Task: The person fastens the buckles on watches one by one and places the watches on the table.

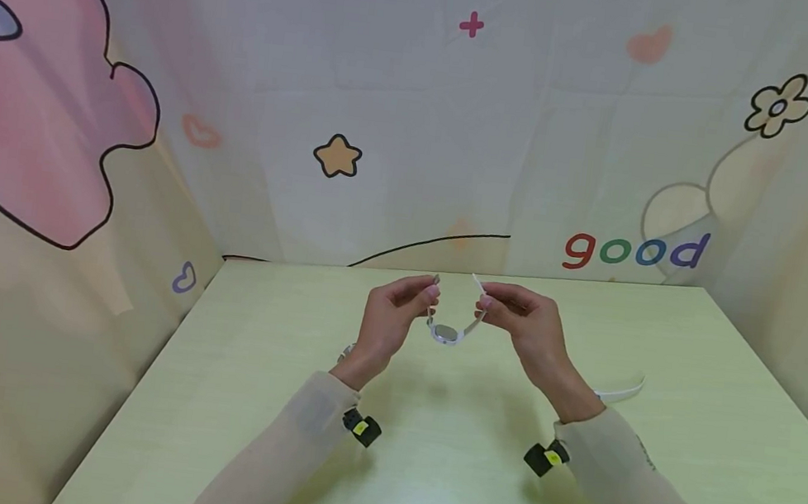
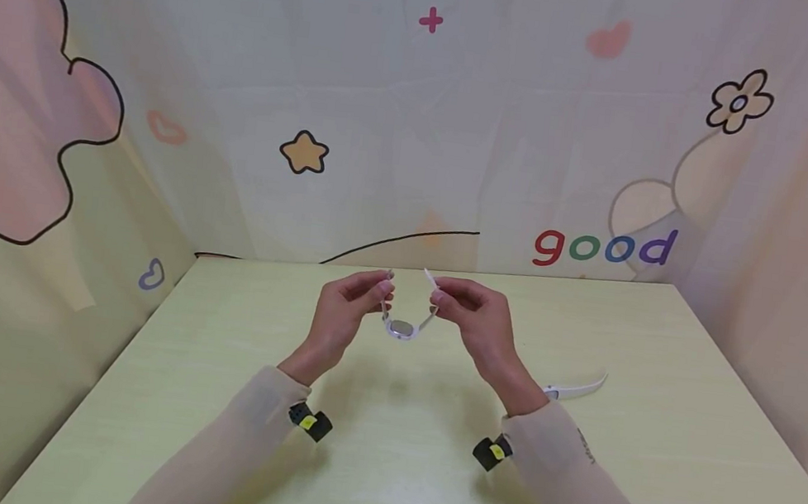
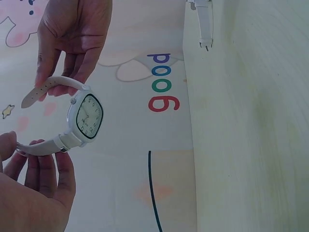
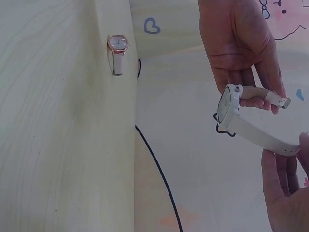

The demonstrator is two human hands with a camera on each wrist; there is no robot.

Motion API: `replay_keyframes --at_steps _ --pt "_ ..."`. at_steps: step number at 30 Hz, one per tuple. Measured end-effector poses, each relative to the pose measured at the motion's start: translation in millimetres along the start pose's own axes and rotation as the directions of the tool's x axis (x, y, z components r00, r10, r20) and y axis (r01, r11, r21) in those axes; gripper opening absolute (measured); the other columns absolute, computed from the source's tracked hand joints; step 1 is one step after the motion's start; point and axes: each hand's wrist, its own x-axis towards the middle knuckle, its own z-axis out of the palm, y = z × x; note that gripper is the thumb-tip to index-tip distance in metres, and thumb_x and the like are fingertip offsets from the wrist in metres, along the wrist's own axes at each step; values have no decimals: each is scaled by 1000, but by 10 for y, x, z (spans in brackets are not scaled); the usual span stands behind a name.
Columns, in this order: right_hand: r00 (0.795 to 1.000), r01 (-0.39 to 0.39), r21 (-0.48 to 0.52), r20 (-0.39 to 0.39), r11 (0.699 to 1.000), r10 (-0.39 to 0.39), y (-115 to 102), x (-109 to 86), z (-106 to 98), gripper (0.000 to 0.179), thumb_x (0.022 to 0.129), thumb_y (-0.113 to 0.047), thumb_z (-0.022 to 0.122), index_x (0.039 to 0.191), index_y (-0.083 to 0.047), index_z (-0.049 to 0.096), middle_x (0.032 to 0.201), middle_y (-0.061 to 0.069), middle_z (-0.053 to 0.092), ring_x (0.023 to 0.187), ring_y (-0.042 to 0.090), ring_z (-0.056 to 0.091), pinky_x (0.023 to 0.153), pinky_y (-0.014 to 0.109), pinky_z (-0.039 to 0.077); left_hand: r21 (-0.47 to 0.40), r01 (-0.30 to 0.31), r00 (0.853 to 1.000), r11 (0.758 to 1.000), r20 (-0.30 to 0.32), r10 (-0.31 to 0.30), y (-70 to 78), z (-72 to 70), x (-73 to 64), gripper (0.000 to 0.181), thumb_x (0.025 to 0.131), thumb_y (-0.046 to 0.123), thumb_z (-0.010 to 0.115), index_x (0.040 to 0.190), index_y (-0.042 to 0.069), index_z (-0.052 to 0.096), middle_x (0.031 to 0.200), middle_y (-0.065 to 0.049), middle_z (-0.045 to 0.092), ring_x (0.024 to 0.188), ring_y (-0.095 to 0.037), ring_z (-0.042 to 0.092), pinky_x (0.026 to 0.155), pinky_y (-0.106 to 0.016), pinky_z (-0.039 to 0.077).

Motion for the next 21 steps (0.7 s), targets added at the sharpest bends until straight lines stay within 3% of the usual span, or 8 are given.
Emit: replay_keyframes --at_steps 12,19,21 --pt "999 30 -116 29 993 -27 -80 -16 30 35 89 -18 72 119 1 68 93 -12 73 85 6 71 84 21 57 36 -30 1000 999 2 30 73 31 -26 30 93 26 69 119 10 71 110 -11 72 87 -8 67 87 -29 57" --pt "997 67 -202 47 977 -58 -86 -6 57 30 90 -17 71 116 -3 70 113 18 70 89 5 69 84 21 57 65 -41 999 997 33 38 108 50 -48 30 94 28 68 119 12 70 117 -7 70 98 -20 68 91 -32 55" --pt "997 69 -222 48 972 -60 -91 -7 67 28 90 -17 71 116 -4 71 115 20 68 91 4 68 83 20 57 65 -44 998 997 41 41 114 60 -53 30 94 28 68 119 12 70 119 -7 70 101 -21 68 91 -32 55"
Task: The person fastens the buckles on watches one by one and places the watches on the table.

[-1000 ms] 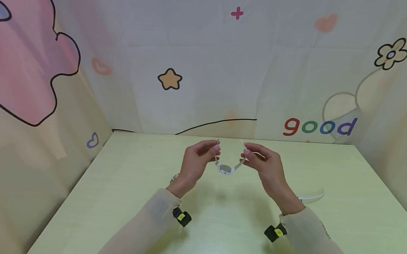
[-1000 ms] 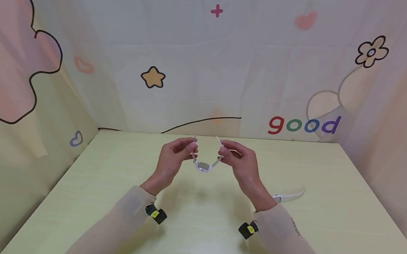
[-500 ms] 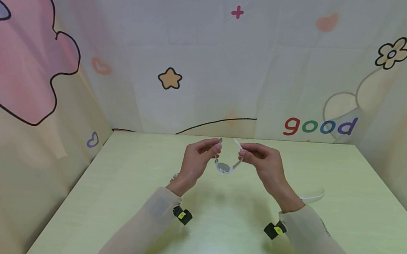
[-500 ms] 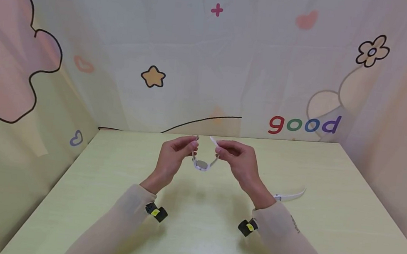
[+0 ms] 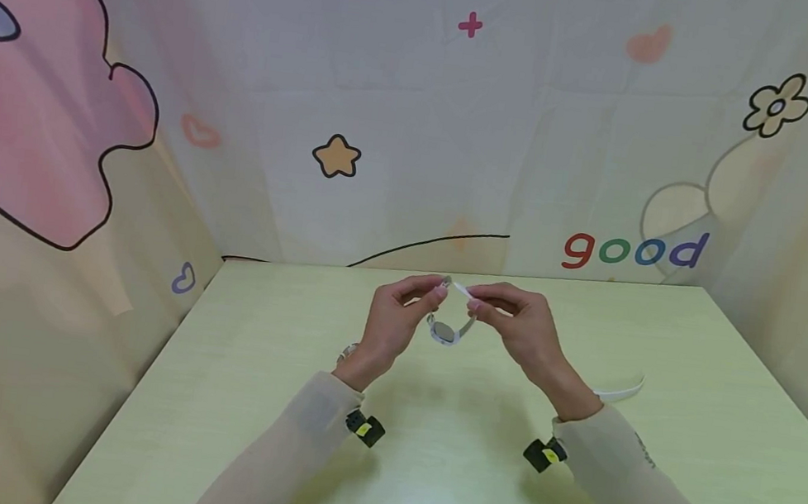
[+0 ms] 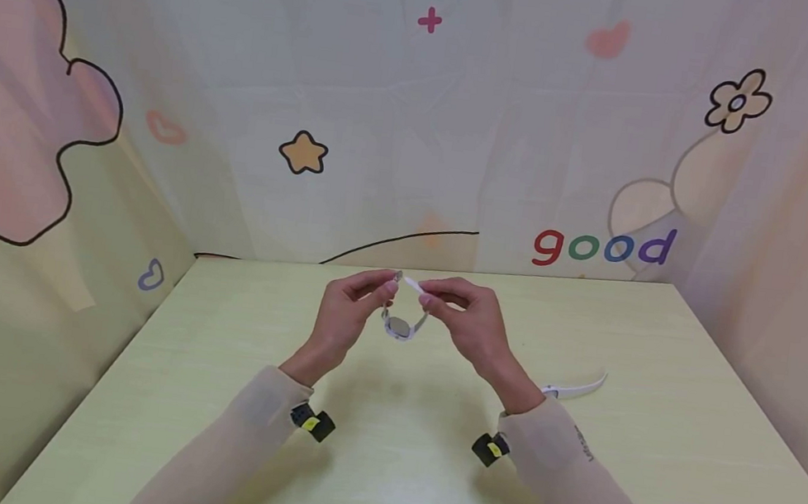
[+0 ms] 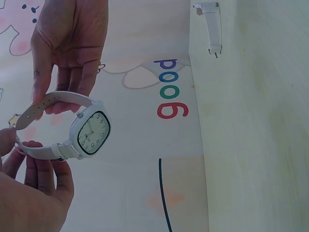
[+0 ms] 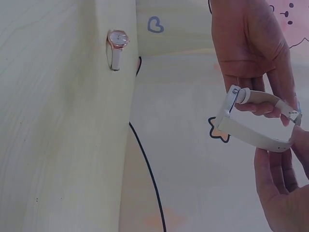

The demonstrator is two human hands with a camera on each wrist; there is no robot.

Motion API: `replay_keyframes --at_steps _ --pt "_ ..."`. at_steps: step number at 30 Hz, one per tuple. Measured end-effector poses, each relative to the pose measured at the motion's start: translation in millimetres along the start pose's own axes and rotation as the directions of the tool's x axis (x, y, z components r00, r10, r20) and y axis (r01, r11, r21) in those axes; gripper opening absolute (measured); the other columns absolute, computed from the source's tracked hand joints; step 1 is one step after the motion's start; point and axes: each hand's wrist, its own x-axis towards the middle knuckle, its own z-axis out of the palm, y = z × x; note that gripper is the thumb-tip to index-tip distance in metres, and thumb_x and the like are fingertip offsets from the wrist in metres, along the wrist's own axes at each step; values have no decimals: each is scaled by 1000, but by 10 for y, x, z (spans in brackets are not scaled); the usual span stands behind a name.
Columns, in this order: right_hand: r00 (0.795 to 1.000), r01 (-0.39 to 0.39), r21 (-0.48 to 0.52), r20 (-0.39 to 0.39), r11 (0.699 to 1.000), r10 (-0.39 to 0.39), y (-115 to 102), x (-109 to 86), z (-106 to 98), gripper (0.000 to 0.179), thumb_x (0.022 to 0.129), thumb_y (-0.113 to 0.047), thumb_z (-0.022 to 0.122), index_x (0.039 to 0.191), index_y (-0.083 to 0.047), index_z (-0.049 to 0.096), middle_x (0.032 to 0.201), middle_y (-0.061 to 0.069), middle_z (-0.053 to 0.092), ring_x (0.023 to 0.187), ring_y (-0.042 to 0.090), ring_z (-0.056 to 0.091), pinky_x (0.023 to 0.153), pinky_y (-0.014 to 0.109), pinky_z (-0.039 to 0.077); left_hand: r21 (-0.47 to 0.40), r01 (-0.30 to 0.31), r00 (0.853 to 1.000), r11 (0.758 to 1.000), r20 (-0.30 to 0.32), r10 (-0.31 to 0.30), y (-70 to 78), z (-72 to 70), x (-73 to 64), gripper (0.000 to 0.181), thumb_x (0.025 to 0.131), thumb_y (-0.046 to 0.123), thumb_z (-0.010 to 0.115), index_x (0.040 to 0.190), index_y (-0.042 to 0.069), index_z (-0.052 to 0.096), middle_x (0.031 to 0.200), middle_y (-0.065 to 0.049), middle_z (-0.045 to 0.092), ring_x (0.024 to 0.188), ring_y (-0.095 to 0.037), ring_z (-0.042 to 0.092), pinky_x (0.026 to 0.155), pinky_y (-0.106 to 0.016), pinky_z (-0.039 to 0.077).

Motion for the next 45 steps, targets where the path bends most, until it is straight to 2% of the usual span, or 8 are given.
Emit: replay_keyframes --at_steps 8,17,24,27,31,34,39,45 --pt "1000 17 -38 4 999 -17 -35 -5 19 26 91 -18 71 113 -7 73 114 13 70 100 7 65 87 21 56 7 -22 999 1000 38 22 25 20 -20 29 94 30 67 118 13 71 120 -5 69 104 -16 67 92 -38 55" --pt "999 32 -81 -8 996 -33 -21 -6 33 25 92 -21 70 113 -7 73 115 11 71 106 16 66 95 35 55 35 -7 999 999 43 5 -2 26 -7 30 94 32 67 118 14 71 119 -5 70 107 -19 66 92 -34 54" --pt "999 34 -64 -7 997 -35 -50 -2 40 25 90 -20 72 111 -7 74 114 12 72 104 15 67 94 33 55 51 -12 998 999 67 9 -7 37 -8 29 94 32 67 116 13 72 117 -5 71 106 -17 66 92 -34 55" --pt "999 33 -72 -5 997 -33 -59 2 51 23 90 -19 72 109 -5 74 113 13 72 104 20 67 95 35 55 41 -16 997 999 77 13 -11 50 -13 29 95 31 66 116 12 72 116 -6 71 101 -16 66 92 -43 55" --pt "1000 24 -79 -9 997 -25 -63 1 62 20 90 -17 72 106 -4 74 110 14 71 104 25 68 96 39 54 20 -10 997 1000 74 8 -16 64 -19 29 95 29 66 115 9 72 116 -9 71 100 -23 67 93 -54 53" --pt "1000 28 -77 -10 997 -29 -70 -4 67 20 90 -17 72 105 -5 74 110 14 72 103 22 68 95 38 55 21 -7 998 1000 69 5 -11 69 -25 29 95 29 66 115 8 71 115 -9 71 100 -24 67 92 -50 55" --pt "999 34 -61 -8 998 -35 -67 -16 83 22 89 -20 74 105 -7 74 109 11 72 98 13 68 93 32 56 20 -5 999 1000 53 4 2 78 -31 29 95 32 66 114 10 71 113 -8 71 96 -14 66 91 -46 56" --pt "1000 -9 -49 11 999 10 -12 -48 117 28 88 -26 75 110 -11 71 112 8 71 103 18 67 92 28 56 -6 -3 1000 1000 15 3 15 86 -18 29 95 31 66 115 11 71 112 -9 71 98 -22 66 91 -41 56"
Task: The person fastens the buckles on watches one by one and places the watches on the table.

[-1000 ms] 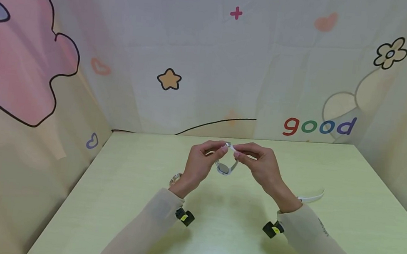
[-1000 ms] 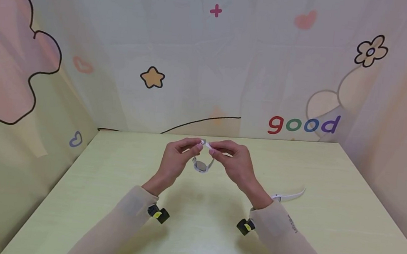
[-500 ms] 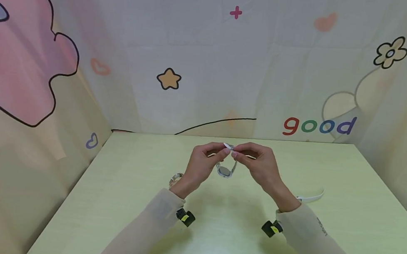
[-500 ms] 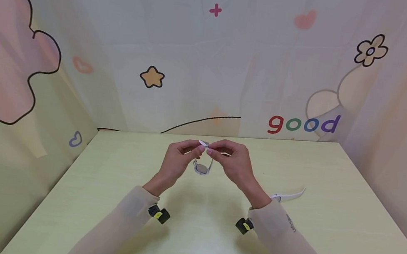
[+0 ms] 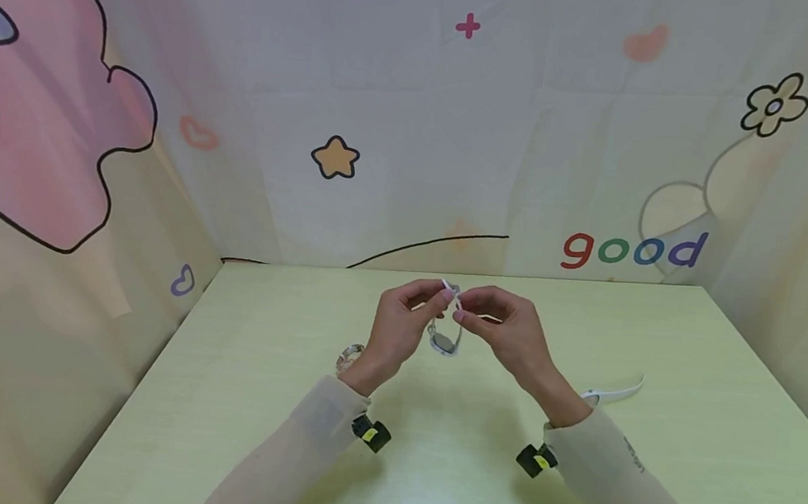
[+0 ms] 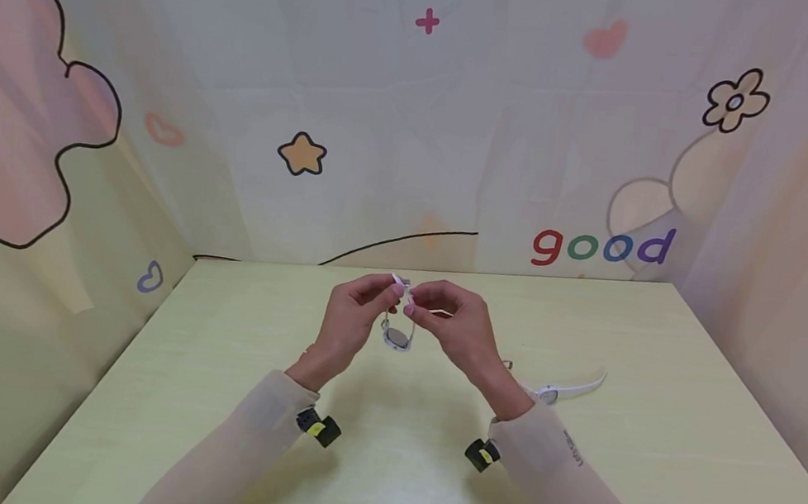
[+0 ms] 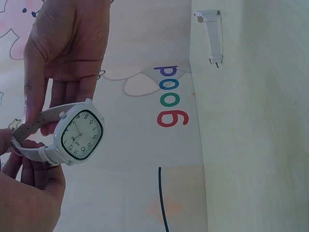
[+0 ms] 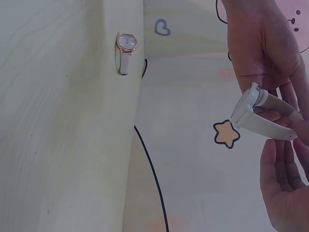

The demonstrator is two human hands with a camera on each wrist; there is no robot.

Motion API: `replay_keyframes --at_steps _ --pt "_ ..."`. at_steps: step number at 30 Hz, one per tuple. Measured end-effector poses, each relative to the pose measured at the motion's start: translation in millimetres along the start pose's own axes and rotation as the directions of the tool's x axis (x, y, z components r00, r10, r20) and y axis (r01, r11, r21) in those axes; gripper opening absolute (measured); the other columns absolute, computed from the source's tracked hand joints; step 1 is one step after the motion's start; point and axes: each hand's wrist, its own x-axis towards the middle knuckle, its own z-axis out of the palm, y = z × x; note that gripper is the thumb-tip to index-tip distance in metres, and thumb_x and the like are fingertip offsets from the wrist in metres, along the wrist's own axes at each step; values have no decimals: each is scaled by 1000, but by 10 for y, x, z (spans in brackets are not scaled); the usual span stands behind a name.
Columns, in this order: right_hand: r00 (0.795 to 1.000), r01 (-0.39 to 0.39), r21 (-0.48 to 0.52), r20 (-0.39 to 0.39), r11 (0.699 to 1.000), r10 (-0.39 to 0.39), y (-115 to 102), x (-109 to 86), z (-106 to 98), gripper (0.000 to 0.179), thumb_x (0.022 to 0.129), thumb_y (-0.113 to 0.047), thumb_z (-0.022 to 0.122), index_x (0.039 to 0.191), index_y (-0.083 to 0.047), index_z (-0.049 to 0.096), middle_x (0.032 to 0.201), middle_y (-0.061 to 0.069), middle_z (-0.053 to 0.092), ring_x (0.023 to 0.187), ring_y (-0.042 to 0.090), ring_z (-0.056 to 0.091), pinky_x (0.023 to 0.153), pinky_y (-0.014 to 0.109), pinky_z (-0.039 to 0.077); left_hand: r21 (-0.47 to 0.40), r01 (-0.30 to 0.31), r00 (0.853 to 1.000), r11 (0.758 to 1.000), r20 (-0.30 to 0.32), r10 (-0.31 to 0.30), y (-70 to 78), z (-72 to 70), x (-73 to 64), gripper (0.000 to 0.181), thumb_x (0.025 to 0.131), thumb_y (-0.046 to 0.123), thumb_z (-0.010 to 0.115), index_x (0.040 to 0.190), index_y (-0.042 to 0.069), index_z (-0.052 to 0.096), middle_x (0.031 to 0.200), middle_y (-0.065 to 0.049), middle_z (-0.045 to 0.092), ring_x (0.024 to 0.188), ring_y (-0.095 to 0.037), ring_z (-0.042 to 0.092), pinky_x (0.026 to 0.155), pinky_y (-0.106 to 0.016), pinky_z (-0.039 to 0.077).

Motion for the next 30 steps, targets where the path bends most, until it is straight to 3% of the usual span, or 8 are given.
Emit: replay_keyframes --at_steps 5,12,21,30 --pt "999 -41 5 24 999 41 60 -41 26 31 88 -26 75 113 -10 69 113 9 71 104 23 69 87 28 57 -43 -11 999 999 -43 9 7 -4 20 30 94 30 67 115 9 71 110 -12 71 89 -19 66 87 -33 56" --pt "998 -45 44 44 998 43 98 -67 42 28 88 -21 74 112 -8 68 110 12 72 96 16 71 86 25 57 -121 -38 998 992 -51 32 3 -22 27 30 95 26 66 117 5 69 112 -15 70 88 -16 65 83 -23 56" --pt "1000 -21 4 2 1000 21 117 -60 13 29 89 -26 73 113 -9 70 111 9 71 104 21 68 88 29 56 -128 -8 999 992 -46 2 13 -49 15 31 94 23 68 118 4 69 112 -17 70 85 -13 66 83 -24 57" --pt "1000 0 17 -2 1000 0 84 -60 1 27 90 -24 73 112 -9 70 111 9 69 101 15 66 91 24 55 -101 7 999 995 -33 -10 13 -38 4 31 94 21 67 119 2 69 116 -16 70 87 -9 65 84 -24 57"
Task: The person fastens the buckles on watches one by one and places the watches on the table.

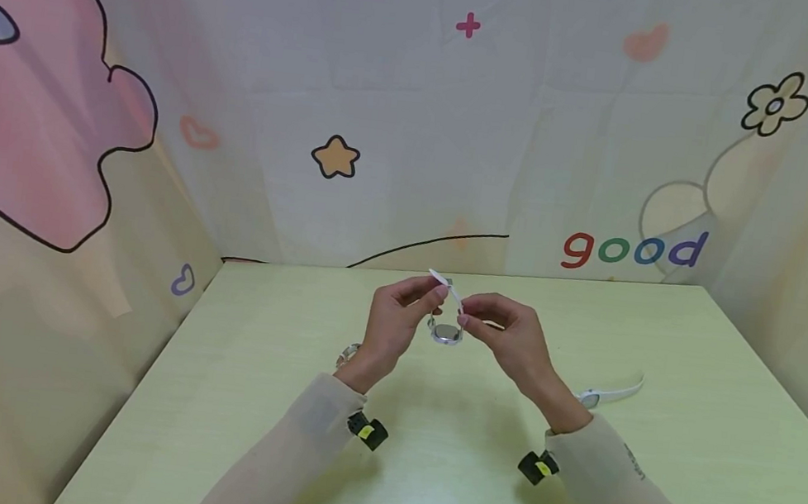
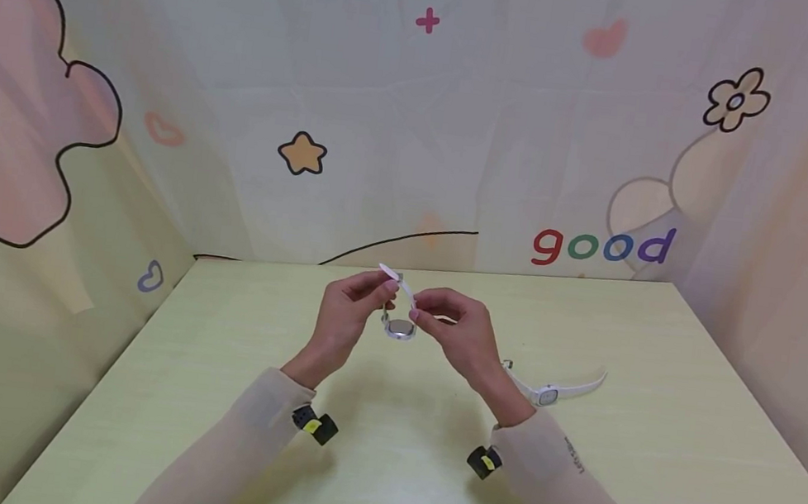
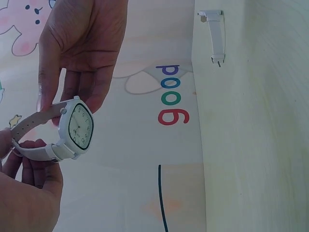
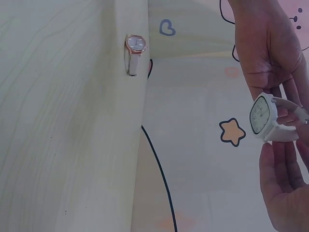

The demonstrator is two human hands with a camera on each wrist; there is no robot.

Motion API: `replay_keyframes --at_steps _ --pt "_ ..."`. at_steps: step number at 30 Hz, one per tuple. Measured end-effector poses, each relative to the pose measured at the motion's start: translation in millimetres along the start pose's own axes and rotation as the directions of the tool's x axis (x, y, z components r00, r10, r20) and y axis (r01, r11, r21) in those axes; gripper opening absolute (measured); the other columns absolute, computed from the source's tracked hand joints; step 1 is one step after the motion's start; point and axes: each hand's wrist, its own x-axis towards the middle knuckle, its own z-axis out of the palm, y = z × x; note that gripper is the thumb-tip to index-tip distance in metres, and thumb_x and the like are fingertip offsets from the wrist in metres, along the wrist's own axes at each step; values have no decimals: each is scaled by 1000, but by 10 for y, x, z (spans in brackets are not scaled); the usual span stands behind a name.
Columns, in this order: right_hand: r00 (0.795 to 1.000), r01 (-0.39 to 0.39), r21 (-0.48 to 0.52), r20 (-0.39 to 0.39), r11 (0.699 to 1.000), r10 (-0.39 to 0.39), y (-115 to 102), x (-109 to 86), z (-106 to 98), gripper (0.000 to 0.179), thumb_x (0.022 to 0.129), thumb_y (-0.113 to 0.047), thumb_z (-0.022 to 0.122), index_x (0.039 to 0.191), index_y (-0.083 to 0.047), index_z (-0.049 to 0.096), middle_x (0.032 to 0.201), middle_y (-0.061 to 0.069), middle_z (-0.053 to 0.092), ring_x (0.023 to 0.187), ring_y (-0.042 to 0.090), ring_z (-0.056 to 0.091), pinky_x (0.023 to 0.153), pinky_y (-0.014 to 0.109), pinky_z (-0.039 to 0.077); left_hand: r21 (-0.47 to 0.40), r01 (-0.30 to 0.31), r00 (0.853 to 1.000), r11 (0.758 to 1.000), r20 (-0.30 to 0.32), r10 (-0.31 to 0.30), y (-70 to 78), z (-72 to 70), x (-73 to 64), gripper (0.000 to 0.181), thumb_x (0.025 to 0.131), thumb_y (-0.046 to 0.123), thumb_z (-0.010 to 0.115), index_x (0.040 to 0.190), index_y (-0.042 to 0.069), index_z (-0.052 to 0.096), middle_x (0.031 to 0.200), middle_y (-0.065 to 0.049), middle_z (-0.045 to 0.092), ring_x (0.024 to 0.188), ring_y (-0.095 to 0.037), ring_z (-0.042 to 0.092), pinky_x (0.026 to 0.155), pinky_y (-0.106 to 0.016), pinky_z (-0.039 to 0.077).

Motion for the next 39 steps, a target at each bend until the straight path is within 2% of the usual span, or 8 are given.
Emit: replay_keyframes --at_steps 8,14,18,26,35,39 --pt "1000 6 -7 -6 1000 -6 -14 9 -9 26 89 -25 73 111 -10 71 110 9 71 101 14 67 91 25 55 28 0 1000 1000 -3 0 -16 9 -4 30 93 23 69 115 4 71 112 -13 72 89 -22 65 82 -27 57" --pt "1000 10 -4 -10 1000 -10 -27 16 -6 25 89 -24 74 110 -9 71 109 10 71 100 13 67 96 34 54 62 2 1000 998 2 -2 -22 9 -1 28 94 26 68 113 6 72 110 -10 72 84 -13 63 77 -23 54" --pt "1000 13 -1 -8 1000 -13 -29 18 -4 29 89 -23 74 112 -6 70 110 10 71 100 13 67 96 33 54 73 1 1000 997 8 -2 -33 6 0 27 94 26 67 112 6 72 110 -11 72 84 -11 63 76 -24 53" --pt "1000 16 1 -13 1000 -16 -43 15 3 29 90 -24 73 113 -7 71 111 10 70 101 14 67 94 31 55 84 0 1000 996 19 -2 -34 19 -8 28 94 27 68 112 6 72 113 -10 71 92 -11 64 78 -27 55" --pt "1000 17 5 -20 1000 -17 -38 22 5 28 90 -25 73 113 -9 71 111 10 71 102 14 66 96 34 55 111 -9 999 994 41 4 -43 30 -12 28 94 28 67 111 6 73 112 -9 71 91 -12 64 83 -35 57" --pt "1000 19 7 -20 1000 -19 -40 21 6 29 90 -25 73 114 -8 71 112 10 71 103 14 66 95 31 55 120 -6 999 993 48 0 -48 40 -17 28 94 29 67 110 8 73 111 -9 71 92 -17 65 82 -33 56"
